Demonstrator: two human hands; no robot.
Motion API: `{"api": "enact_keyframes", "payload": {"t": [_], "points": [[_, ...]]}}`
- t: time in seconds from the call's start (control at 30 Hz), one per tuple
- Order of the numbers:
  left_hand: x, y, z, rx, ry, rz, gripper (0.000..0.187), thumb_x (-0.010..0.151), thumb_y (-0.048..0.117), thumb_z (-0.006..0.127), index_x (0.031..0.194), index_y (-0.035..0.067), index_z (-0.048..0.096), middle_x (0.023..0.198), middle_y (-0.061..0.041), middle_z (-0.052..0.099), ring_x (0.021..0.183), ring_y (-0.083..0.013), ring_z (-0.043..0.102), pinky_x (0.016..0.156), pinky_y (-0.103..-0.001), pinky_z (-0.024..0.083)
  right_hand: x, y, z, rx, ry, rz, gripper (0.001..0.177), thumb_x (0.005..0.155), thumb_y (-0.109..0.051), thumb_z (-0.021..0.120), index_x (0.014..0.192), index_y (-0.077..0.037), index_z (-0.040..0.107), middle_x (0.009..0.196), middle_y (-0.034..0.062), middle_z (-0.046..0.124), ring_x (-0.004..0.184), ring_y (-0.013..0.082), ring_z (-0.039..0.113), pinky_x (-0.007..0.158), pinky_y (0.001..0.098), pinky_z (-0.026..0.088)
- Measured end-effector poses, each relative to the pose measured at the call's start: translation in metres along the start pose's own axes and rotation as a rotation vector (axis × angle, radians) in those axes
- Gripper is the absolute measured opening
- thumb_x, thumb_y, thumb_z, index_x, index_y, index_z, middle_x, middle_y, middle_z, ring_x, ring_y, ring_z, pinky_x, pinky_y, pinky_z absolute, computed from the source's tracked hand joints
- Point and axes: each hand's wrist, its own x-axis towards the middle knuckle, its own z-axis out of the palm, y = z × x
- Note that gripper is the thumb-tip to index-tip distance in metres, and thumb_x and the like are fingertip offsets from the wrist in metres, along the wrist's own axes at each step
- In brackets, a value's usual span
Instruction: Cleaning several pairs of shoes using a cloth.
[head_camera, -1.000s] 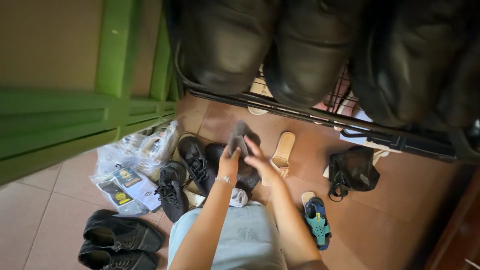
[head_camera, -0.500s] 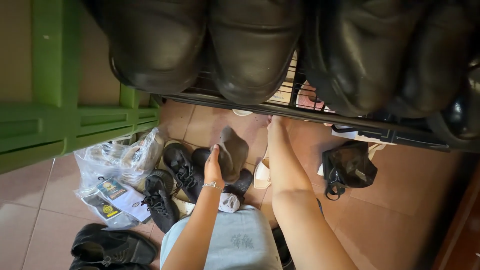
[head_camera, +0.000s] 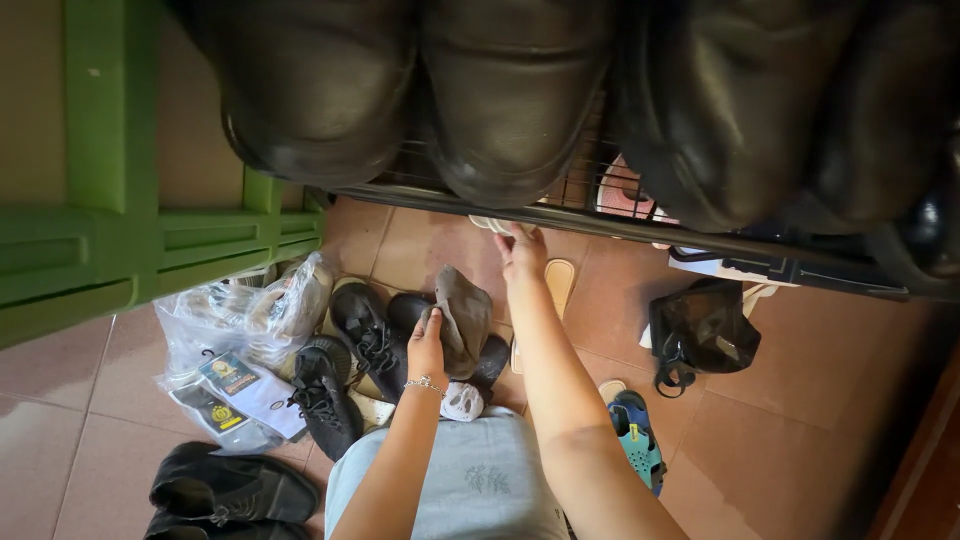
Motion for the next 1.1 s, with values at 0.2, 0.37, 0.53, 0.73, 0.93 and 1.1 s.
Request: {"api": "enact_keyframes", "payload": {"t": [0.2,0.37,0.53,0.73,0.93,1.1], "points": [[0.018,-0.009,-0.02,-0.033,-0.04,0.084,0.029,0.097,0.029,0.068,0.119,0.011,0.07,0.11,0.001,0.069,0.098,-0.0137,0.06,0.087,-0.03,0.05,-0.007,0.031,0.016,-0.205,-0.057,0.092,0.029,0.097,-0.014,0.072,0.122,-0.005,0.06,0.109,0.006,0.068,0.087,0.0199,0.065,0.079,0.0377,0.066],[0.025,-0.008,-0.026,-0.042,-0.043,0.084,0.029,0.096,0.027,0.069,0.119,0.009,0.069,0.109,0.001,0.069,0.098,-0.0133,0.059,0.087,-0.03,0.049,-0.025,0.015,0.052,-0.225,0.03,0.015,0.059,0.097,-0.028,0.057,0.15,-0.031,0.03,0.133,0.0013,0.052,0.103,0.0261,0.068,0.084,0.0429,0.062],[0.019,-0.005,-0.03,-0.038,-0.043,0.061,0.03,0.096,0.027,0.068,0.12,0.01,0.069,0.111,0.002,0.069,0.099,-0.0123,0.061,0.087,-0.029,0.05,0.015,0.021,0.053,-0.045,0.037,0.042,0.048,0.102,-0.027,0.051,0.148,-0.017,0.041,0.14,0.0093,0.057,0.115,0.0279,0.065,0.088,0.0473,0.059],[0.006,-0.007,-0.037,0.01,-0.106,0.125,0.023,0.1,0.016,0.063,0.121,0.01,0.07,0.113,-0.002,0.068,0.1,-0.0139,0.059,0.089,-0.03,0.049,-0.002,0.019,0.012,0.211,-0.014,0.129,0.045,0.098,-0.007,0.053,0.143,-0.013,0.051,0.136,0.0119,0.061,0.121,0.0319,0.064,0.095,0.0487,0.058],[-0.031,-0.032,-0.012,0.238,-0.239,0.291,0.055,0.092,-0.003,0.052,0.139,0.025,0.059,0.132,0.005,0.063,0.119,-0.0122,0.056,0.101,-0.025,0.042,-0.095,0.045,-0.146,0.187,-0.11,0.024,0.057,0.093,0.003,0.056,0.147,-0.012,0.048,0.14,0.0108,0.061,0.127,0.0292,0.061,0.104,0.0434,0.055],[-0.024,-0.13,-0.011,0.616,-0.301,0.436,0.041,0.093,-0.001,0.058,0.13,0.014,0.071,0.127,-0.012,0.064,0.119,-0.027,0.062,0.104,-0.032,0.047,-0.196,0.023,-0.228,0.162,-0.136,0.024,0.057,0.093,-0.003,0.053,0.148,-0.014,0.045,0.141,0.011,0.061,0.127,0.031,0.061,0.102,0.0481,0.055]]}}
